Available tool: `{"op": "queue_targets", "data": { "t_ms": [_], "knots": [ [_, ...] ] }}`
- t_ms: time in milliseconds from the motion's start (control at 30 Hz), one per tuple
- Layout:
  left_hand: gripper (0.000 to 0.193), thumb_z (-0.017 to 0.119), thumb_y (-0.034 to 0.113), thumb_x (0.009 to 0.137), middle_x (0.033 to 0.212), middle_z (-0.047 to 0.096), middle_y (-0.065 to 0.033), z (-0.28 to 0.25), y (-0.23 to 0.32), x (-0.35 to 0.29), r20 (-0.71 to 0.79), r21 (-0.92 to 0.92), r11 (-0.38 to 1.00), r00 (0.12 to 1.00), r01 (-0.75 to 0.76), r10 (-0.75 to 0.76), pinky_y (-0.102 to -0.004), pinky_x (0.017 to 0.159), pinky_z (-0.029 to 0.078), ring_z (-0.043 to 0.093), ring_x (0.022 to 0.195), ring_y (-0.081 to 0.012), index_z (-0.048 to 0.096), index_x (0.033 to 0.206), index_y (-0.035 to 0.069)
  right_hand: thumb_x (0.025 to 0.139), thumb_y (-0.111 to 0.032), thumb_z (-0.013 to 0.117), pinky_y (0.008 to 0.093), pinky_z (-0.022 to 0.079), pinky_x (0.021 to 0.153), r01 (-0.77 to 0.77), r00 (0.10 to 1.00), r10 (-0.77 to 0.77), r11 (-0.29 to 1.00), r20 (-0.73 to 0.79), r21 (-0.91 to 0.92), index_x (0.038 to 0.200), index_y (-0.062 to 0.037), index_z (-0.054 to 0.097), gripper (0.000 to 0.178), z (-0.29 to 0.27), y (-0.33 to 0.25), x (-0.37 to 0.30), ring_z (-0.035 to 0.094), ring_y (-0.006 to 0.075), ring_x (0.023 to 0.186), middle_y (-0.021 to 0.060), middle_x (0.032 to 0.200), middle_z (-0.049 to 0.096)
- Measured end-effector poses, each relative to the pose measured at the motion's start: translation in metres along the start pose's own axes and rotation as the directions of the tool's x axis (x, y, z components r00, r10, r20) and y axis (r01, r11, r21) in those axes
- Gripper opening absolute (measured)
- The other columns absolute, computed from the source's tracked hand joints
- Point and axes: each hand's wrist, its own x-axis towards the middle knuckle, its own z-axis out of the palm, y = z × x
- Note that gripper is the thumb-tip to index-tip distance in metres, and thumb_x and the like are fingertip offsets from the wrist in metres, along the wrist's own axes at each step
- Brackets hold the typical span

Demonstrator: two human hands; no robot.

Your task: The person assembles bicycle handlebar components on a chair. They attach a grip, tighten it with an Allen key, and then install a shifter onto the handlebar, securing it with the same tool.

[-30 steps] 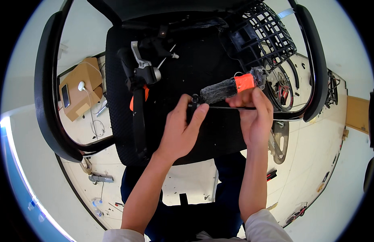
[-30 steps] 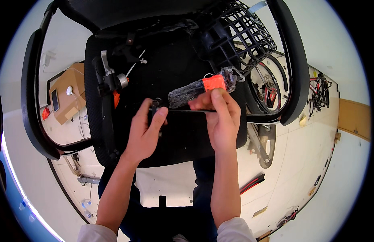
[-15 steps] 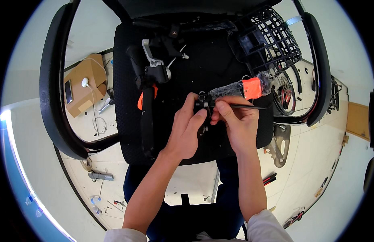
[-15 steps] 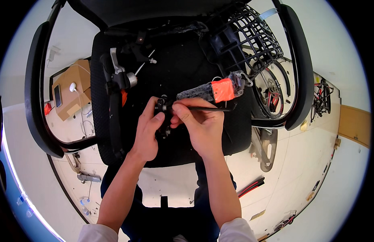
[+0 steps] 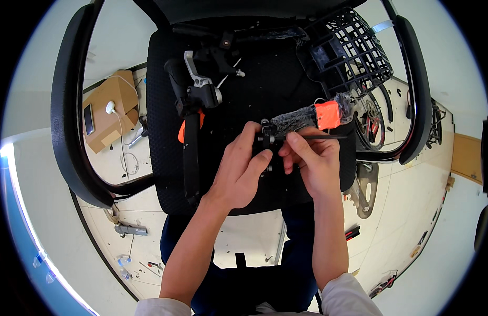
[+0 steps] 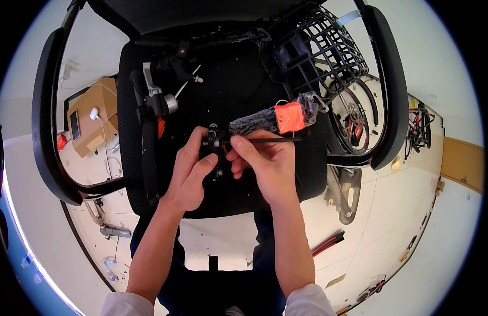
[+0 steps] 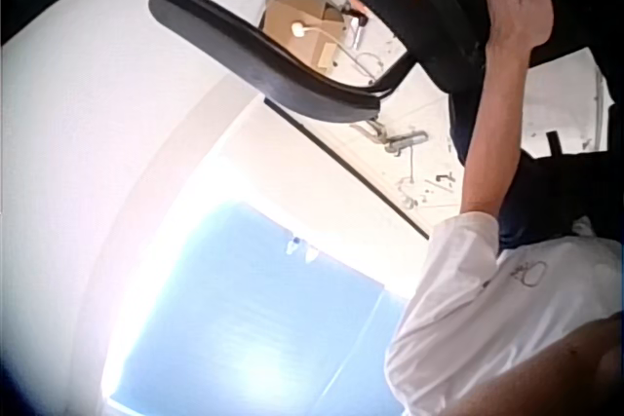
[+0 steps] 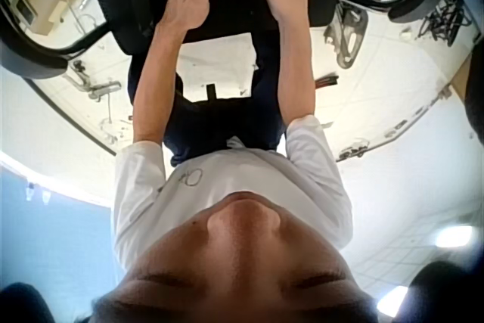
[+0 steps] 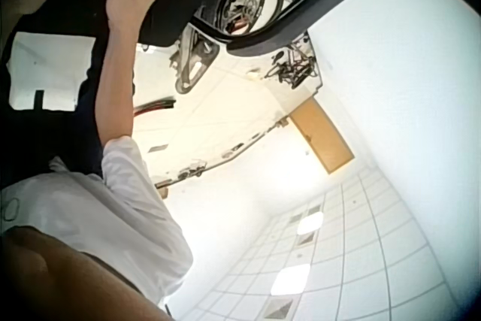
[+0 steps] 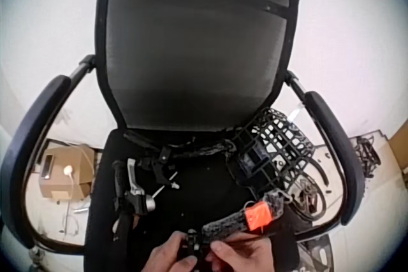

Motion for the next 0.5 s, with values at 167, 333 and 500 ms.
{"op": "queue_targets", "data": {
  "t_ms": [167, 333, 500],
  "knots": [
    [0.027, 0.048, 0.023, 0.088, 0.074, 0.055, -0.0084, -0.002, 0.006, 0.002, 0.049, -0.109, 0.986, 0.992, 0.125, -0.12, -0.028, 0.062, 0.041, 0.053, 0.069, -0.0146, 0.051, 0.1, -0.001, 0.088, -0.001, 0.07, 0.0258, 0.055, 0.054, 0.104, 0.995, -0.104, 0.994, -0.008, -0.011, 0.092, 0.0062, 0.067, 0.009, 0.002, 0.002, -0.002, 0.065, 0.0145, 0.06, 0.0131, 0.075, 0.068],
    [0.03, 0.045, 0.029, 0.089, 0.077, 0.058, -0.0053, -0.007, -0.003, 0.004, 0.242, -0.449, 0.789, 0.908, 0.418, -0.343, -0.026, 0.062, 0.042, 0.054, 0.07, -0.012, 0.055, 0.096, 0.001, 0.087, 0.004, 0.069, 0.0259, 0.057, 0.059, 0.261, 0.965, -0.253, 0.915, 0.068, -0.308, 0.095, 0.0074, 0.067, 0.009, 0.002, 0.005, -0.003, 0.067, 0.0154, 0.065, 0.0126, 0.08, 0.069],
    [0.03, 0.045, 0.028, 0.089, 0.077, 0.058, -0.0044, -0.014, -0.005, 0.006, 0.264, -0.427, 0.774, 0.883, 0.468, -0.388, -0.0259, 0.063, 0.042, 0.054, 0.069, -0.0118, 0.055, 0.095, 0.001, 0.086, 0.009, 0.067, 0.0253, 0.057, 0.066, 0.498, 0.867, -0.43, 0.725, 0.252, -0.476, 0.097, 0.008, 0.067, 0.011, -0.001, 0.007, 0.001, 0.068, 0.0153, 0.073, 0.0132, 0.088, 0.069]
  ]
}}
